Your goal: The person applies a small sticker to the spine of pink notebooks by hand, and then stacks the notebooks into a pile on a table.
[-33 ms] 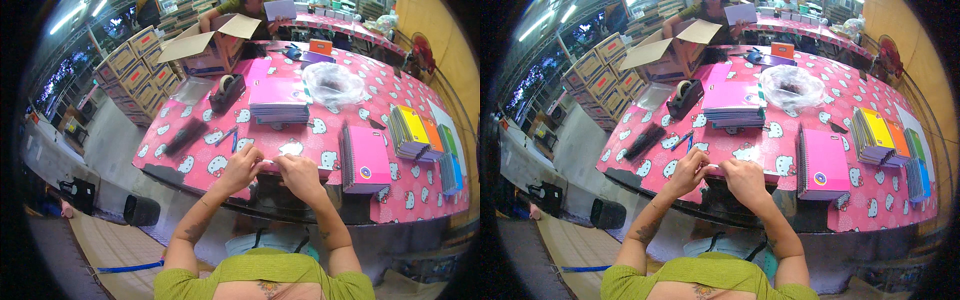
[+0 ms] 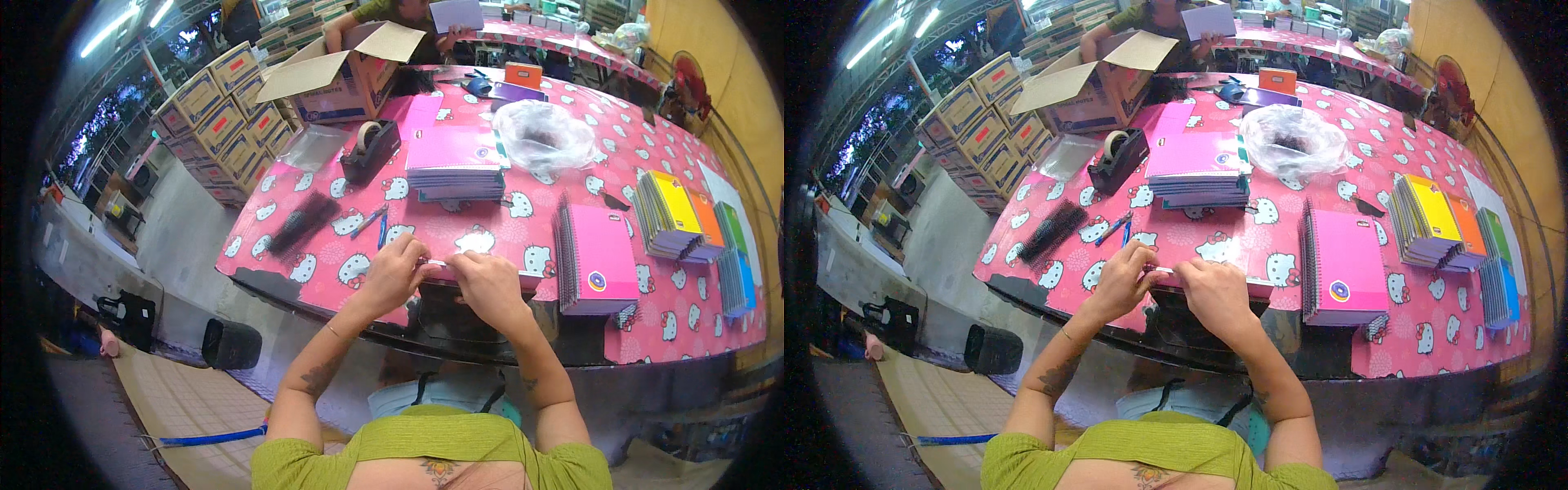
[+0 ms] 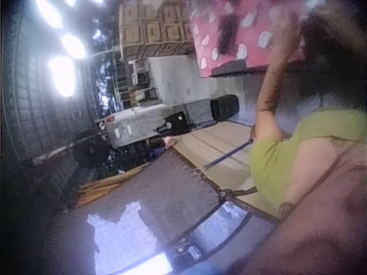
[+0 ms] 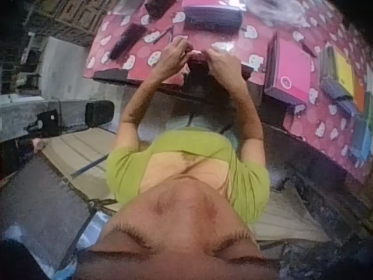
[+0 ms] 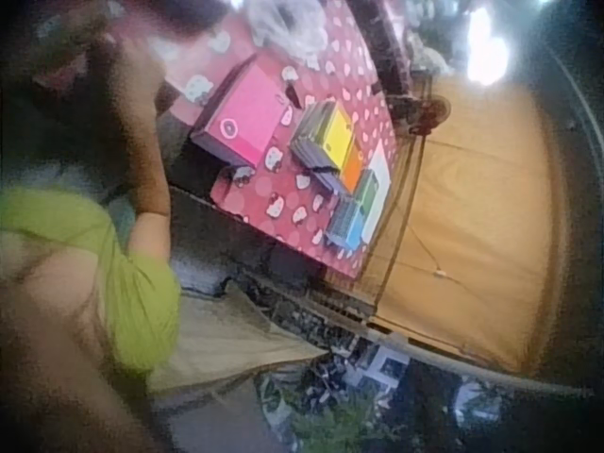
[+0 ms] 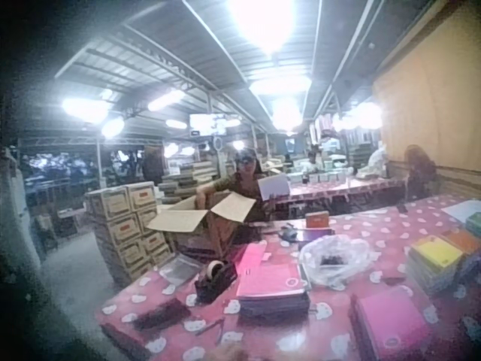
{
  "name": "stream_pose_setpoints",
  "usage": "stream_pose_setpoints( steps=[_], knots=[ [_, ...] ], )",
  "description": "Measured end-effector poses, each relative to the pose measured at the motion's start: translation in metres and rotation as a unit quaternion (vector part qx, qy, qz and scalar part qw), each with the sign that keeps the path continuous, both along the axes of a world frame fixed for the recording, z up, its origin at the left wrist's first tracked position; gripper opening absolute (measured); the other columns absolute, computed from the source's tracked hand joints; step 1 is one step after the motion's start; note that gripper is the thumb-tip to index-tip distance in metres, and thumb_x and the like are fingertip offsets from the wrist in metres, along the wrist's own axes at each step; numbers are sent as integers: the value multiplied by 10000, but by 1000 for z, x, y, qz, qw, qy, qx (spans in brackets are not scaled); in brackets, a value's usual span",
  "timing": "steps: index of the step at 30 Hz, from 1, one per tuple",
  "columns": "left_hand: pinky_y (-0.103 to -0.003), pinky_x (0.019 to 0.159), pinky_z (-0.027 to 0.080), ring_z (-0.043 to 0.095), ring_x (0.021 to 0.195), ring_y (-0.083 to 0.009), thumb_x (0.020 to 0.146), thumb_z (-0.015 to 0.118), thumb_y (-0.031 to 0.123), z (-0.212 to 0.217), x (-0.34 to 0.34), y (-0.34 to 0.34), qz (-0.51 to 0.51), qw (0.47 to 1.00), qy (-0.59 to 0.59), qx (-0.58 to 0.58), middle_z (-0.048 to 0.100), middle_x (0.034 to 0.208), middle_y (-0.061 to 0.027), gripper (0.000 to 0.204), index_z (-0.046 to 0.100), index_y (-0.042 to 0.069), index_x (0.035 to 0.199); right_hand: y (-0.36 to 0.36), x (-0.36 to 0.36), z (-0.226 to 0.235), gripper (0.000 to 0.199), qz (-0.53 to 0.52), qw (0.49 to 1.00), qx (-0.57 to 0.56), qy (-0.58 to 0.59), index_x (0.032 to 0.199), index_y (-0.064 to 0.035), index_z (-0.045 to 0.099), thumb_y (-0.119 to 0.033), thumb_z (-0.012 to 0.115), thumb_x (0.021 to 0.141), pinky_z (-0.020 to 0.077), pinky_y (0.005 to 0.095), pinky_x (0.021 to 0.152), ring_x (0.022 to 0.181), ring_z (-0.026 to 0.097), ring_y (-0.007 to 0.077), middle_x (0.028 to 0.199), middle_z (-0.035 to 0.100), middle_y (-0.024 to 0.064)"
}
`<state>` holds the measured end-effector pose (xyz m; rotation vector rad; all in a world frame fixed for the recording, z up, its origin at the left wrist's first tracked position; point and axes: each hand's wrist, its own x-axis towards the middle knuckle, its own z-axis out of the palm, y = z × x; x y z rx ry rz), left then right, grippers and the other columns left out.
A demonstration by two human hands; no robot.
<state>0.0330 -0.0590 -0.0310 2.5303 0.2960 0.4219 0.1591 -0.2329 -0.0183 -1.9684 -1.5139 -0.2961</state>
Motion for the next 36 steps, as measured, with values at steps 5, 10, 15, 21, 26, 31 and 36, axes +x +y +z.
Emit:
stream_pose_setpoints(
  steps=[5, 10, 15, 21, 26, 31, 36],
  knots=[
    [-650, 1146, 94, 177, 1477, -397, 942, 494, 590, -53, -10, -49, 87, 951, -101, 280, 236, 1585, -220, 857, 285, -27, 1499, 1, -1, -2, 76, -9, 1000, -7, 1, 915, -121, 665, -183, 627, 892, 509, 428, 652, 730, 680, 278, 802, 656, 67],
    [-670, 1140, -94, -5, 1535, -408, 964, 326, 682, -67, 2, -36, 146, 928, -112, 324, 48, 1646, -257, 961, 125, -38, 1566, -1, 4, -6, 107, -2, 1000, -7, -17, 939, -121, 652, -215, 632, 893, 507, 429, 645, 737, 678, 292, 822, 657, 67],
    [-660, 1148, -80, -25, 1536, -403, 991, 305, 645, -92, -32, -73, 49, 944, -81, 316, 46, 1653, -238, 898, 135, -18, 1571, -32, 3, 5, 216, -38, 996, 34, -71, 1100, -137, 684, -178, 602, 906, 505, 407, 735, 861, 690, 253, 909, 698, 50],
    [-652, 1155, -79, 32, 1538, -391, 981, 310, 657, -67, 0, -39, 81, 931, -86, 346, 101, 1646, -239, 916, 132, -21, 1572, -36, 19, 1, 243, 0, 1000, -28, -3, 1069, -134, 683, -109, 589, 847, 511, 430, 696, 799, 693, 277, 841, 695, 81],
    [-621, 1172, -89, 39, 1536, -404, 984, 285, 668, -33, 20, -38, 141, 922, -66, 355, 82, 1641, -264, 927, 123, -30, 1572, -35, 21, -1, 212, -4, 999, -34, 7, 1036, -122, 680, -135, 601, 840, 524, 441, 710, 809, 695, 288, 860, 700, 82],
    [-666, 1163, -16, 14, 1543, -368, 999, 351, 603, -77, -16, -68, -27, 956, -96, 276, 99, 1660, -196, 871, 144, -20, 1572, -34, 21, -6, 239, -5, 999, -44, 2, 1101, -125, 692, -140, 621, 873, 516, 447, 719, 849, 694, 295, 906, 714, 97],
    [-641, 1170, -56, 5, 1543, -367, 996, 341, 622, -53, 16, -50, 58, 923, -90, 369, 71, 1650, -237, 895, 144, -42, 1562, -39, 26, -6, 272, -10, 996, -85, 31, 1141, -115, 667, -168, 633, 877, 528, 436, 707, 852, 697, 315, 900, 713, 117]
  ],
)
